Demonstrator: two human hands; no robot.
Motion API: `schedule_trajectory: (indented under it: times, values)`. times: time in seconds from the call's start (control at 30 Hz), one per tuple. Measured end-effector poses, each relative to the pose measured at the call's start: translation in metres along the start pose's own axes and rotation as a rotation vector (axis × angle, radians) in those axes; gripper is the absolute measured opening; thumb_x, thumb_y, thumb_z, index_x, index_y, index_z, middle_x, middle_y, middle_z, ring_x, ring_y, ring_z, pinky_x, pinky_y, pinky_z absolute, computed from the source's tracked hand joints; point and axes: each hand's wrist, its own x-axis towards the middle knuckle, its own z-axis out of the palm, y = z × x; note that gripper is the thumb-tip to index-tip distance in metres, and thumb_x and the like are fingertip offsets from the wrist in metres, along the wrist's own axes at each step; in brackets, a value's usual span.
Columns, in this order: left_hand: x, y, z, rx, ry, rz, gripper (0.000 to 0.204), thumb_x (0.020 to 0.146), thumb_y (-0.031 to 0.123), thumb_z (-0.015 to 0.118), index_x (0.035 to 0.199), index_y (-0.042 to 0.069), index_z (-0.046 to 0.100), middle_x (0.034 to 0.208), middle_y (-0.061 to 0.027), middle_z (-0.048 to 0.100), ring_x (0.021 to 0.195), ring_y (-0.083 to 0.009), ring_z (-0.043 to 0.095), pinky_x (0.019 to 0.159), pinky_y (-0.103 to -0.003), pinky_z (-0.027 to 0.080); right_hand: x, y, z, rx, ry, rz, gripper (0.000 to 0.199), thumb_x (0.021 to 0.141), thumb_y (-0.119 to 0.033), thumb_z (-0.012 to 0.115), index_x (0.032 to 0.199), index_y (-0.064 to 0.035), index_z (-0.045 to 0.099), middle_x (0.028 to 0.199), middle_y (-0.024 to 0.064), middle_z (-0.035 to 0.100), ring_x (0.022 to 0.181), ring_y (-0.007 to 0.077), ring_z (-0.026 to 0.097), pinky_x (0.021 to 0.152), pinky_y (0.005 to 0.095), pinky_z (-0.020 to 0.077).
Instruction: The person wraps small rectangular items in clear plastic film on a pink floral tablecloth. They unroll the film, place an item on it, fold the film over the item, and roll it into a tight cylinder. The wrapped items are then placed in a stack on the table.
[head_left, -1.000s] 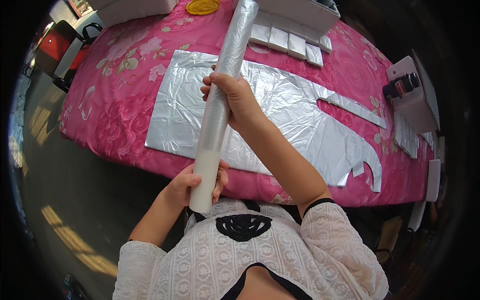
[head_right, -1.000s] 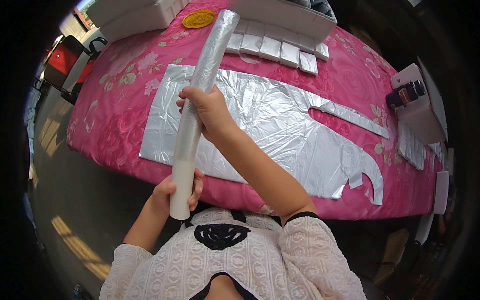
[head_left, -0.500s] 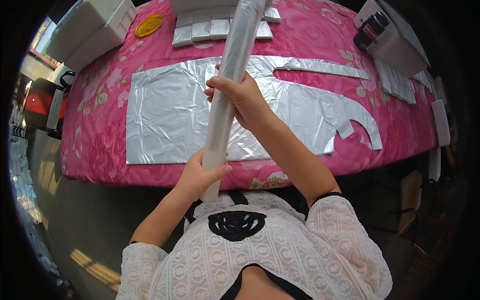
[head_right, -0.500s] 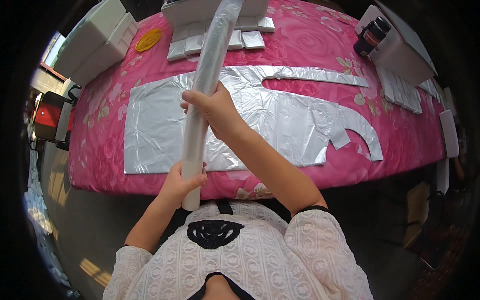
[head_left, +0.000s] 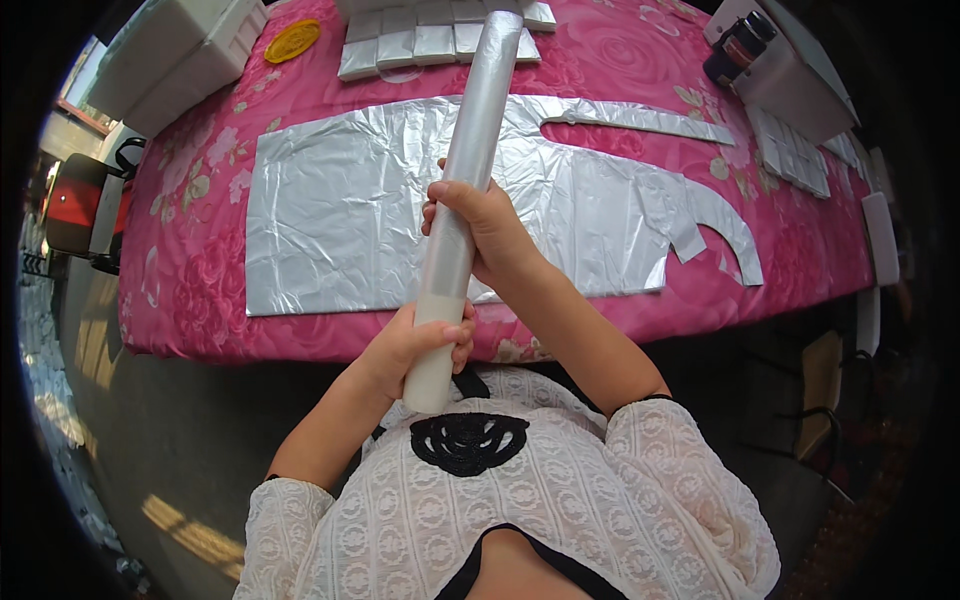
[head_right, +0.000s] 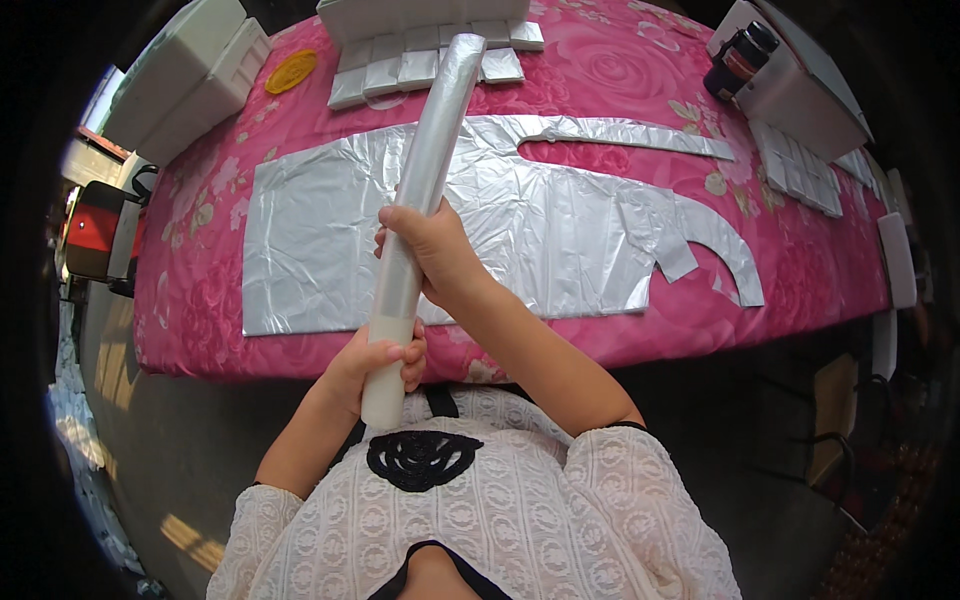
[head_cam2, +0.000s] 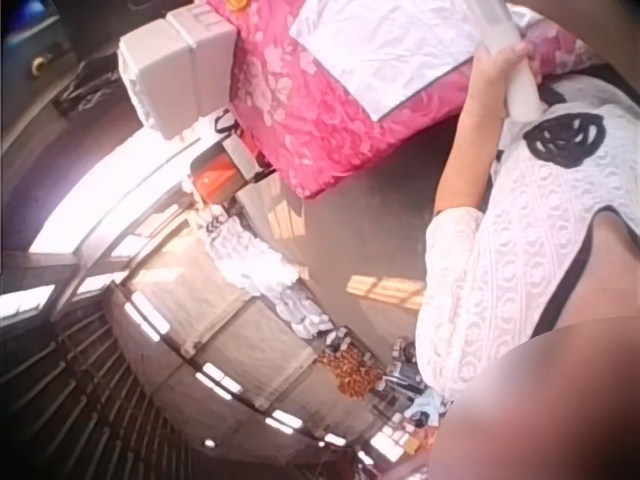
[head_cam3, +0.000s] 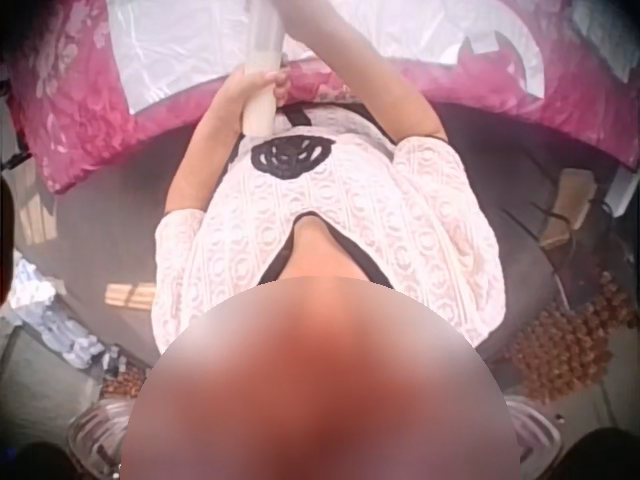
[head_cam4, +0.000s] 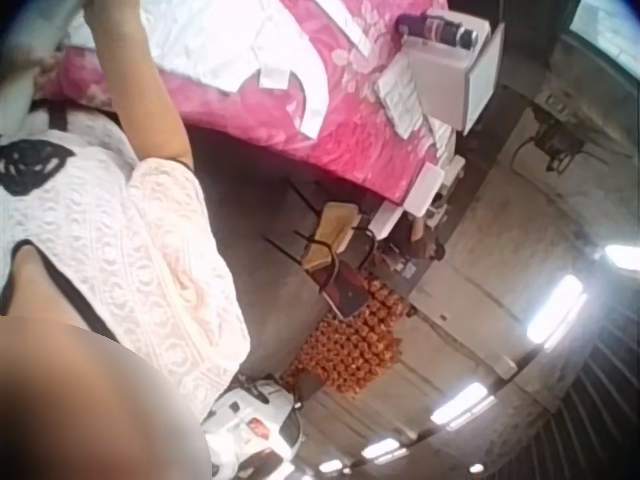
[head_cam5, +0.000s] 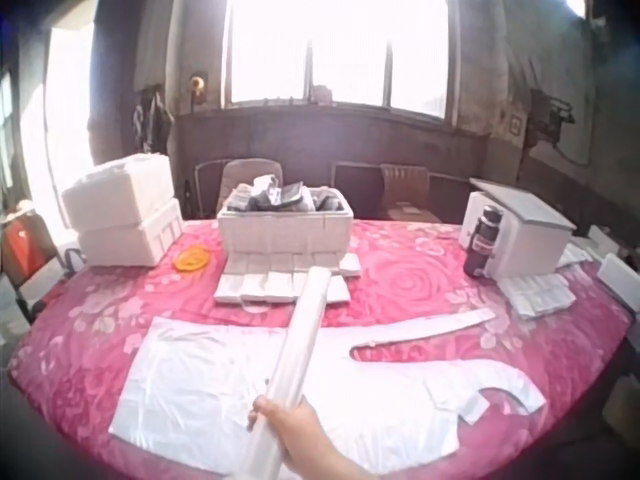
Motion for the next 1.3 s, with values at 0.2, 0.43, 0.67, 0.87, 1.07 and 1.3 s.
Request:
schedule_trajectory:
  times: [0.2, 0.43, 0.67, 0.87, 1.07, 1.3]
  values:
    - [0.004, -0.005, -0.018, -0.091, -0.079, -0.055, 0.045, 0.071, 0.027, 0.067, 0.102, 0.002, 0.046, 0.078, -0.0029, 0.051, 0.067, -0.0115, 0.053, 0.058, -0.027, 0.045, 0.002, 0.015, -0.007, -0.050, 0.061, 0.037, 0.044, 0.073, -0.020, 0.066, 0.103, -0.0028, 0.038, 0.081, 0.0087, 0.052, 0.068, 0.0158, 0.055, 0.064, 0.0305, 0.0493]
    - [0.026, -0.005, -0.042, 0.392, 0.294, 0.092, 0.050, 0.081, 0.051, 0.052, 0.096, 0.003, 0.048, 0.080, -0.0067, 0.055, 0.067, -0.0120, 0.055, 0.057, -0.025, 0.046, -0.001, 0.056, -0.009, -0.307, 0.143, -0.163, 0.040, 0.073, -0.013, 0.064, 0.100, 0.0000, 0.038, 0.080, 0.0102, 0.052, 0.069, 0.0161, 0.056, 0.063, 0.0328, 0.0490]
    - [-0.016, -0.017, -0.068, 0.312, 0.219, -0.260, 0.052, 0.083, 0.056, 0.049, 0.093, 0.005, 0.050, 0.067, -0.0050, 0.055, 0.051, -0.0121, 0.054, 0.047, -0.025, 0.046, 0.029, 0.038, -0.041, 0.010, 0.322, -0.037, 0.040, 0.072, -0.012, 0.065, 0.101, 0.0017, 0.041, 0.081, 0.0113, 0.054, 0.074, 0.0193, 0.056, 0.068, 0.0325, 0.0485]
    - [-0.047, -0.031, -0.086, 0.337, 0.143, -0.360, 0.050, 0.083, 0.048, 0.054, 0.105, 0.003, 0.052, 0.067, -0.0042, 0.053, 0.055, -0.0113, 0.052, 0.051, -0.024, 0.046, 0.064, -0.022, -0.118, -0.152, 0.436, -0.265, 0.036, 0.077, -0.013, 0.061, 0.107, 0.0005, 0.047, 0.090, 0.0082, 0.056, 0.081, 0.0160, 0.057, 0.071, 0.0272, 0.0467]
    - [-0.055, -0.038, -0.083, 0.389, 0.250, -0.348, 0.058, 0.077, 0.052, 0.061, 0.105, 0.002, 0.051, 0.071, -0.0058, 0.054, 0.058, -0.0138, 0.053, 0.051, -0.028, 0.045, 0.054, -0.043, -0.132, -0.660, 0.204, 0.008, 0.029, 0.081, -0.029, 0.061, 0.093, -0.0030, 0.060, 0.086, 0.0039, 0.060, 0.069, 0.0109, 0.054, 0.059, 0.0236, 0.0438]
    - [-0.056, -0.041, -0.075, 0.508, 0.306, -0.308, 0.030, 0.086, 0.028, 0.054, 0.101, 0.002, 0.051, 0.073, -0.0055, 0.055, 0.060, -0.0119, 0.054, 0.054, -0.027, 0.046, 0.045, -0.043, -0.104, -0.901, -0.046, 0.317, 0.028, 0.082, -0.030, 0.064, 0.088, -0.0036, 0.062, 0.069, -0.0003, 0.057, 0.059, 0.0059, 0.051, 0.052, 0.0200, 0.0386]
